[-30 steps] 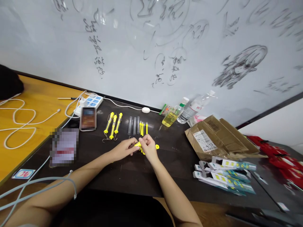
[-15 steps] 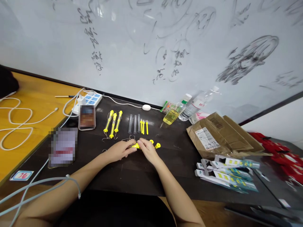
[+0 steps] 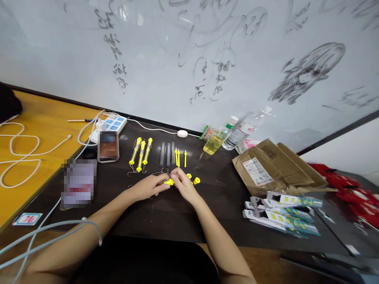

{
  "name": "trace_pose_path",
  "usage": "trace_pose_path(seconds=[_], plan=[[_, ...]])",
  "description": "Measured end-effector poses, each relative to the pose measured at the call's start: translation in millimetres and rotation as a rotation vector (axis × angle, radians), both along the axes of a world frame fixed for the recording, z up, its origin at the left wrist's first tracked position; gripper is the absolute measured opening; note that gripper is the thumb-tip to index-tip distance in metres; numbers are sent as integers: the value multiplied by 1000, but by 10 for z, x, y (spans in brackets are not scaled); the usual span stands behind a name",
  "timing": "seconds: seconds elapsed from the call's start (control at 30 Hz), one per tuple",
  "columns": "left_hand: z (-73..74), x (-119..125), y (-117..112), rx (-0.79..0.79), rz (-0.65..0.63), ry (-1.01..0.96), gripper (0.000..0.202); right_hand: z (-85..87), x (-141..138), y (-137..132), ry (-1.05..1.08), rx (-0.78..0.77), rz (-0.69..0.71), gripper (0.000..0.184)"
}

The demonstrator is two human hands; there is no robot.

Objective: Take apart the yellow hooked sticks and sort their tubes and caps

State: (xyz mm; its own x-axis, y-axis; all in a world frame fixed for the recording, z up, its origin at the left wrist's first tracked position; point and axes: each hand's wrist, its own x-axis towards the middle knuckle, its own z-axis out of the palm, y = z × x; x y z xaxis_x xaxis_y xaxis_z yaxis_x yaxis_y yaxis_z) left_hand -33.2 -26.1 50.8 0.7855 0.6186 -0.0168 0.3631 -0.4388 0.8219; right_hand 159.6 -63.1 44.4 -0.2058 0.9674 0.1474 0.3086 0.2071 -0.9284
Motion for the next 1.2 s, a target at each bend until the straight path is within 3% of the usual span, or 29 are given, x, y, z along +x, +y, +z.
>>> trace_pose_path(seconds=[0.13,0.2,0.4,0.67,0.83,0.93,1.07,1.2], plan=[[30,-1,-11,20,-4,8,32,7,-8,5,12,54,35,13],[43,-7,-9,27,6,8,31,18,10,11,41,61,61,19],[42,-15,4,39,24,7,32,-39,25,36,14,25,-21,19],[57,-3,0,62,13,8,31,-52,21,40,43,88,13,21],[50,-2,-2,74,14,21,32,-77,13,43,27,35,-48,18],[53,-4,-1,68,18,15,31,-61,27,39,55,40,-4,16],[51,-2,-3,56,18,-3,31,-45,38,37,106,-4,48,28],[34,2,-5,58,17,-7,33,-70,6,34,44,-65,12,22]])
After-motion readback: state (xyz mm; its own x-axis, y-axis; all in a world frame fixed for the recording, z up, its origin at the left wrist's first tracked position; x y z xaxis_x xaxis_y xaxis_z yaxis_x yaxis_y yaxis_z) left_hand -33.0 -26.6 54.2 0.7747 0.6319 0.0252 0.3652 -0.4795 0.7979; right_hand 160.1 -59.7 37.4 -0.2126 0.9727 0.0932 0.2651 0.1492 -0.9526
